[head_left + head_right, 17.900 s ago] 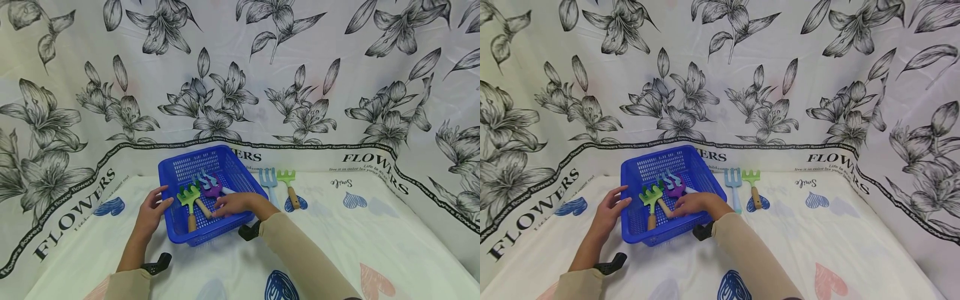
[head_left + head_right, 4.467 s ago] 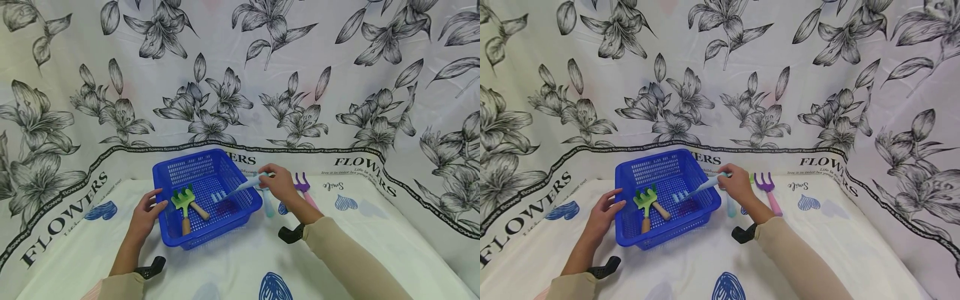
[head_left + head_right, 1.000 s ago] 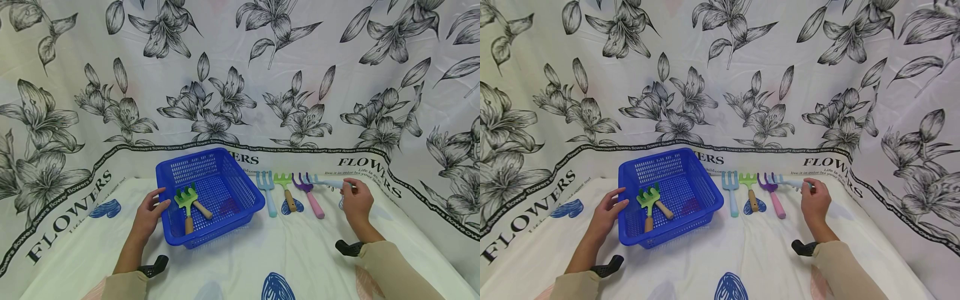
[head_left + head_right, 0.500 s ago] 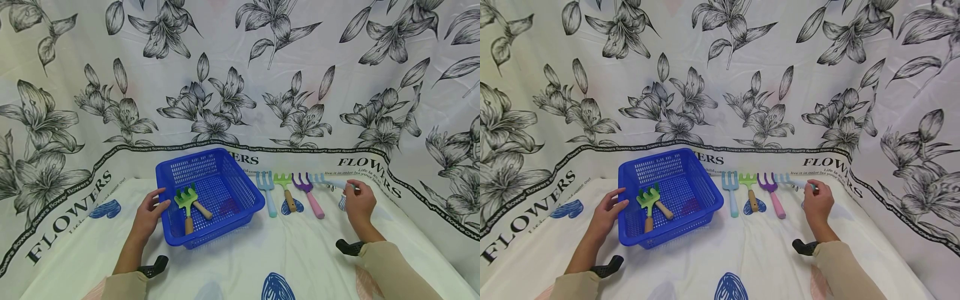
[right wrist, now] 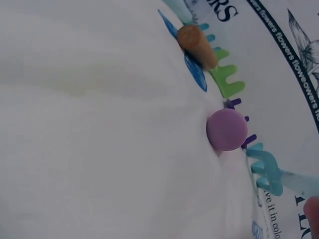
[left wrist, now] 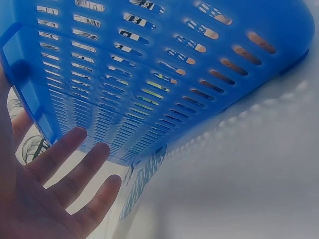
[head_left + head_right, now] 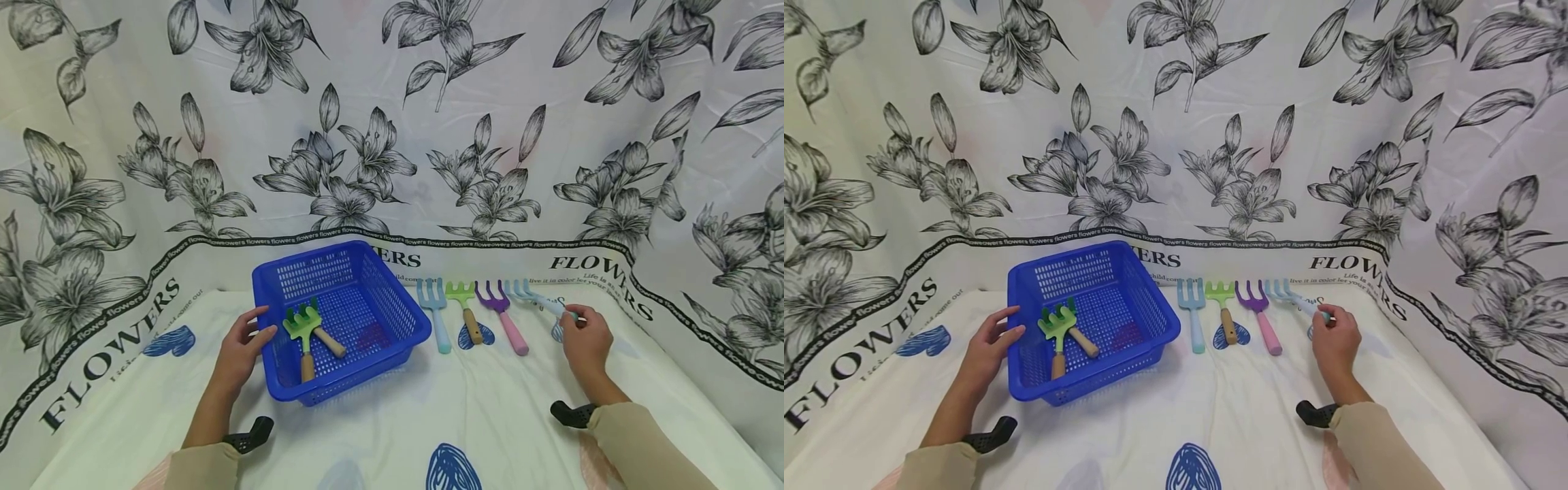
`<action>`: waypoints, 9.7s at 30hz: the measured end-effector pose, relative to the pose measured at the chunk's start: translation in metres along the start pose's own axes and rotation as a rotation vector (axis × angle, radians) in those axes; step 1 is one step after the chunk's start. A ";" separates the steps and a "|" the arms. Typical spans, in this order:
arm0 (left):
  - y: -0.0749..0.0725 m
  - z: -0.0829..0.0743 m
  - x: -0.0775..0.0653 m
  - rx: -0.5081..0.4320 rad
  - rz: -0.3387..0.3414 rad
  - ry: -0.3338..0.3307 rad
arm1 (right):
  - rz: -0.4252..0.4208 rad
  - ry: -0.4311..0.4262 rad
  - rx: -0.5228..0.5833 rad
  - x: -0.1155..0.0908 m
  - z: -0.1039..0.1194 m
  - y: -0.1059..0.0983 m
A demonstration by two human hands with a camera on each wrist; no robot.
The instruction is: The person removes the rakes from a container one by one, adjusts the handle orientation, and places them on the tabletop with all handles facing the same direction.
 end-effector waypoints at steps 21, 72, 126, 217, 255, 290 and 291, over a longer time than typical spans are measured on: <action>0.000 -0.001 0.001 0.002 -0.004 -0.003 | 0.279 -0.011 -0.165 -0.011 -0.012 0.013; -0.001 0.001 0.000 -0.006 -0.011 -0.012 | 0.336 -0.229 -0.011 -0.050 0.077 0.054; 0.001 0.000 0.001 -0.005 -0.009 -0.002 | 0.842 -0.535 0.208 -0.136 0.226 0.167; 0.002 0.001 -0.001 0.007 -0.025 -0.005 | 1.671 -0.486 -0.340 -0.171 0.237 0.288; 0.001 -0.001 0.000 0.001 -0.027 -0.001 | 1.164 -0.579 -0.111 -0.134 0.258 0.274; 0.001 0.001 -0.001 -0.009 -0.030 -0.006 | 0.841 -0.453 -0.060 -0.113 0.256 0.253; 0.001 0.001 -0.001 -0.007 -0.031 -0.005 | 0.841 -0.452 -0.058 -0.113 0.257 0.253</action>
Point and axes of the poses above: each hand's wrist, its own x-axis towards the middle knuckle, its own y-axis out of the palm, z = x × y, the point moved 7 cm from there along x, towards the middle knuckle, and after that the axes turned 12 degrees about z, right-handed, at the moved point
